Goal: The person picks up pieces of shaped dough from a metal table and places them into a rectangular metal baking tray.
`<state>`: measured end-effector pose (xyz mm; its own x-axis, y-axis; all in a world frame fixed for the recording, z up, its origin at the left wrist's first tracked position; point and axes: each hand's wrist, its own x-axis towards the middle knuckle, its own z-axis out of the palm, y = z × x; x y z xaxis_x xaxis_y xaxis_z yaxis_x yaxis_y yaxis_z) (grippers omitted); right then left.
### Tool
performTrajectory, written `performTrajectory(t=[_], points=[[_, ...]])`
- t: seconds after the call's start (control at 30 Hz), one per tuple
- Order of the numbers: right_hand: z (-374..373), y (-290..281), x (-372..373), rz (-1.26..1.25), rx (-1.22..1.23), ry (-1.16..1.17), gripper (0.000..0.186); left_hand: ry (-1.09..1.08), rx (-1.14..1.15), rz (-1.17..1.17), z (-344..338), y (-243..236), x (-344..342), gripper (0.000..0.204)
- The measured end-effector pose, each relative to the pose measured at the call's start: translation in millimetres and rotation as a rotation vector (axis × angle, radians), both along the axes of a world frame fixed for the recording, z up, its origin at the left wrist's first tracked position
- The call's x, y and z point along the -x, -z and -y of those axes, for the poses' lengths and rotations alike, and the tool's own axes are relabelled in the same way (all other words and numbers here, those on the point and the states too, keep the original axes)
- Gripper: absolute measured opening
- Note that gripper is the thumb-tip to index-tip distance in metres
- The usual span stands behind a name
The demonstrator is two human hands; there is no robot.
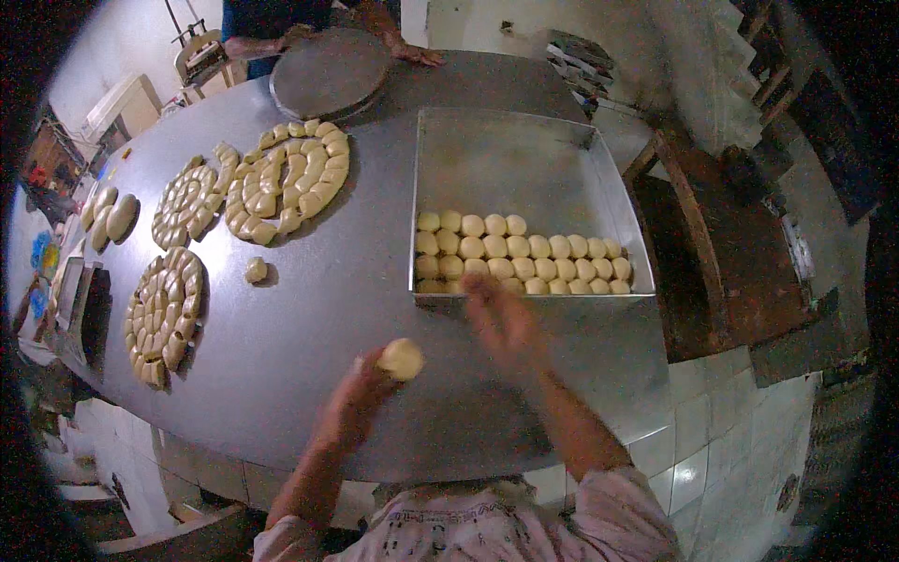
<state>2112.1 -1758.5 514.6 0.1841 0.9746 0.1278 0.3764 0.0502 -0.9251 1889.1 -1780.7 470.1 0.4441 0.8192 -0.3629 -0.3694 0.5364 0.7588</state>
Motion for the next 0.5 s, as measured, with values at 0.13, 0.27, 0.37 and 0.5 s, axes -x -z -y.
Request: performTrajectory(t=[0.13,0.27,0.37,0.5], points=[[65,35,37,-0.072,0.101,-0.314,0.030,0.552,-0.074,-0.215,-7,-36,6,0.047],[150,79,-46,0.450,-0.051,0.125,0.031,0.094,-0.678,-0.908,-85,29,93,0.030],[162,76,-107,1.100,0.191,0.328,0.035,-0.504,-0.925,-1.460,-154,41,161,0.038],[90,101,-103,1.261,-0.017,0.537,0.027,-0.471,-1.104,-1.533,-191,57,156,0.033]])
